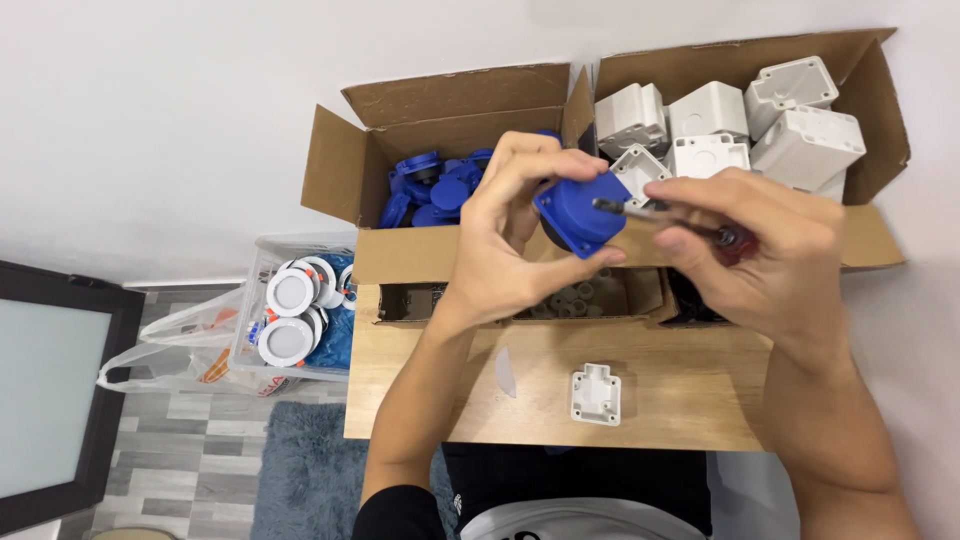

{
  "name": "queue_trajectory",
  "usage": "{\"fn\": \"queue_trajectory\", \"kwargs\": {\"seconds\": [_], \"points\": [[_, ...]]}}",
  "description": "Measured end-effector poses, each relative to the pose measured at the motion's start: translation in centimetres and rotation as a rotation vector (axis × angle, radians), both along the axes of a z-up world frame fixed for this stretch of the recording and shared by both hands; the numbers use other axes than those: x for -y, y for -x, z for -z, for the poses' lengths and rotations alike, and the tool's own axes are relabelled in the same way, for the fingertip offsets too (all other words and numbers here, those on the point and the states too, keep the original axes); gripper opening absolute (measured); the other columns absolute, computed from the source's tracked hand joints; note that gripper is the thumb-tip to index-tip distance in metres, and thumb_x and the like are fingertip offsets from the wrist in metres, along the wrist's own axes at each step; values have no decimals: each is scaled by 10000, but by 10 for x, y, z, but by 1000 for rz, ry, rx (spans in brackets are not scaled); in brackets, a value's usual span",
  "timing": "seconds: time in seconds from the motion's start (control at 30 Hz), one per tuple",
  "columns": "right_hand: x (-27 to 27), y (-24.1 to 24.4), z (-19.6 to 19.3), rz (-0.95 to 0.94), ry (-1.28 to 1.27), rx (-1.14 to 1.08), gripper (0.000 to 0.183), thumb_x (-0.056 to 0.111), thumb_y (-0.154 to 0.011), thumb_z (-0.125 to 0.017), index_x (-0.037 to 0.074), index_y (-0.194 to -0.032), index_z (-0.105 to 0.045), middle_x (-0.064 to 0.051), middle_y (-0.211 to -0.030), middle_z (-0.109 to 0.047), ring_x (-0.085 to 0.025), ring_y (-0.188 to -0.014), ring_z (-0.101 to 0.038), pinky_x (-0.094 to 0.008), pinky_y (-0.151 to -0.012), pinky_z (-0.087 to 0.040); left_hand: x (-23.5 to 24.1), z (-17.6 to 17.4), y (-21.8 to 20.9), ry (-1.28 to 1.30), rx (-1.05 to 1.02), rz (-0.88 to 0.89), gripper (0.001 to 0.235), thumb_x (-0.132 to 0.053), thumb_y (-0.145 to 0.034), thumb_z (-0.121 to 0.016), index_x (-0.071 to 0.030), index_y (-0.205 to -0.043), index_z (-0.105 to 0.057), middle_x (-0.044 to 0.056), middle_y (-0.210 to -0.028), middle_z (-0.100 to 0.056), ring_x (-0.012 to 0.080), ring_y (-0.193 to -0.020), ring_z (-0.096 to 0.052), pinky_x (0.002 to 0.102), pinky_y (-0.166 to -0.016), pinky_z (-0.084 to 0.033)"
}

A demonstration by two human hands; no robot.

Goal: Disassembling an electrical socket from its housing and further breaking down the internal components using a screwdriver.

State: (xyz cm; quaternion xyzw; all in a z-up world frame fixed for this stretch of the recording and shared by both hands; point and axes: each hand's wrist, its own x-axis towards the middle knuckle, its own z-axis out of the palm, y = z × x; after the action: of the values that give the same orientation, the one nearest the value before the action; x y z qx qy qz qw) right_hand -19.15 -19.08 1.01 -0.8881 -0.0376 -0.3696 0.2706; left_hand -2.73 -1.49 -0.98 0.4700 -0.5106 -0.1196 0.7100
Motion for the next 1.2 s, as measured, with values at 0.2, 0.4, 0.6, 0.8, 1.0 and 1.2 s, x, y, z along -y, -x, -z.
{"fn": "queue_trajectory", "kwargs": {"seconds": [0.2,0.4,0.6,0.8,1.0,1.2], "points": [[-1,-1,8,-3,-61,-86,737,463,-879,-848,13,-1449,-721,-10,-684,-495,-118,-609,-396,-251,-690,-428,-4,-12,17,-81,228,-169,511,-141,-963,-923,-143,-1371,-616,107,-1361,-537,274,-1382,-682,369,-1171,-688],[-5,-6,2,-92,-74,3,678,202,-833,-1023,-50,-1374,-700,-248,-1333,-751,-108,-602,-596,-235,-697,-577,3,0,16,-7,364,-200,488,-206,-1016,-886,-132,-1409,-605,114,-1384,-571,303,-1401,-678,460,-1279,-617],[-3,-2,-4,-135,-45,87,678,77,-803,-1049,-104,-1350,-691,-374,-1400,-727,-362,-1225,-775,-336,-982,-629,-1,6,4,-48,-52,442,1046,-322,-1010,-861,-122,-1749,-148,179,-1856,-225,339,-1807,-268,533,-1522,-432],[1,-3,10,-122,-2,81,538,103,-867,-1007,-29,-1302,-719,-282,-1414,-745,-89,-622,-627,-200,-636,-573,8,4,19,-221,-448,542,940,-699,-1050,-535,-113,-1728,-249,236,-1598,-492,408,-1091,-768,494,-940,-685],[6,-11,16,-58,310,174,502,230,-1013,-980,-11,-1363,-713,-247,-1432,-751,-298,-1173,-829,-338,-946,-667,16,10,27,-164,-509,370,824,-643,-1097,-484,-75,-1687,-401,186,-1445,-595,275,-949,-718,380,-903,-648],[7,-23,26,-117,353,286,429,251,-1009,-933,-70,-1228,-751,-305,-1324,-766,-362,-1078,-846,-354,-857,-679,14,8,28,-165,-1,-29,694,-555,-1210,-247,-21,-1581,-491,173,-1627,-574,282,-1542,-574,408,-1380,-446]]}}
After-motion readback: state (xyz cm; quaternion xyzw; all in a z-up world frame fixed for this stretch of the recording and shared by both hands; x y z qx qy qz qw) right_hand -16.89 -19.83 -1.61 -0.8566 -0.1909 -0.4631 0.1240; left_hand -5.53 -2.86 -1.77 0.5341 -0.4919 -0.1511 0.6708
